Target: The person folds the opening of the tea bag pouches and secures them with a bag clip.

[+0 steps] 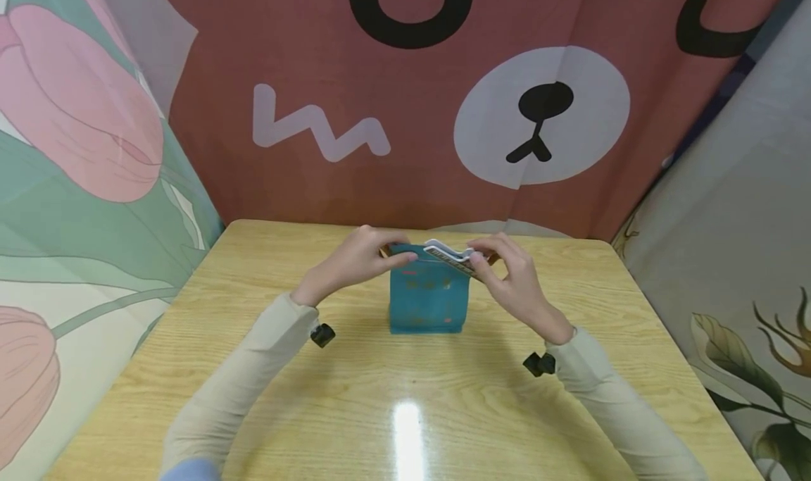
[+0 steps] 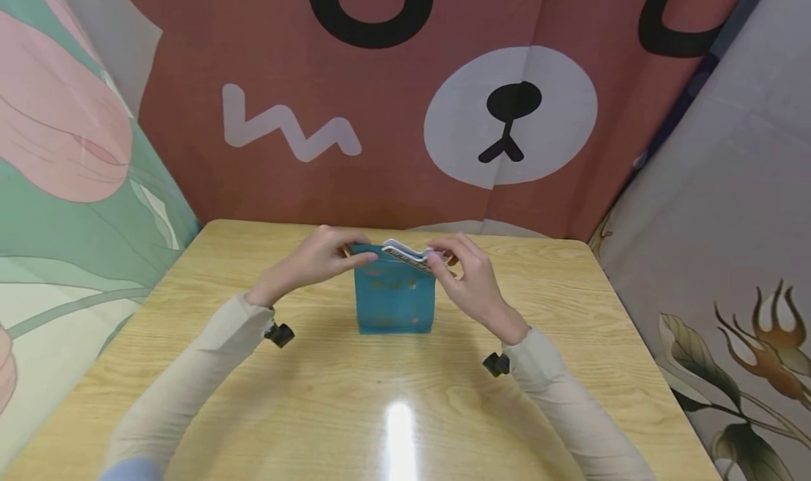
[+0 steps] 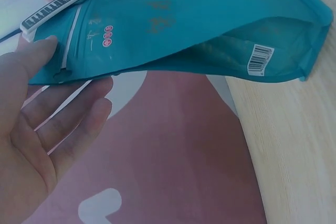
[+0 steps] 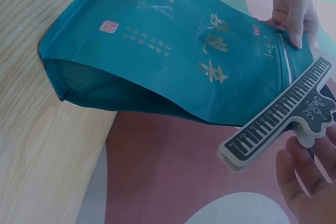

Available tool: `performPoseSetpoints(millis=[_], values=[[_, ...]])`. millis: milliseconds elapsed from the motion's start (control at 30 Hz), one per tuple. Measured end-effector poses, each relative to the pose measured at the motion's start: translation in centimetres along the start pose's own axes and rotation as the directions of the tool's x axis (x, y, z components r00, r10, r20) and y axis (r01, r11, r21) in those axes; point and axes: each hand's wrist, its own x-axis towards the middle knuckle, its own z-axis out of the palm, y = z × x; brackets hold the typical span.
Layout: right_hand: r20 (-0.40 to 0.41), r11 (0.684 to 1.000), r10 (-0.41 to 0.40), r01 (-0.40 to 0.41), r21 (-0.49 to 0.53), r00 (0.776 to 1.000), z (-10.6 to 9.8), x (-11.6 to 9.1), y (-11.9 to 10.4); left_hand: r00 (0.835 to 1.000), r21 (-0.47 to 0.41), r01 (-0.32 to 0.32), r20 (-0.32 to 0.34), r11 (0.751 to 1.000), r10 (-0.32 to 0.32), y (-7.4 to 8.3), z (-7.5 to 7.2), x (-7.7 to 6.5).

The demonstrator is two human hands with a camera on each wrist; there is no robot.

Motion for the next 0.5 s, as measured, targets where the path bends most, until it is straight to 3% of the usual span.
performPoseSetpoints(millis=[500], values=[[-0.03,0.997,0.073,-0.074,-0.014,0.997,-0.6,-0.4,0.4,1.0,-0.03,0.02,-0.023,0.999,-0.02,-1.1,-0.5,-1.5]])
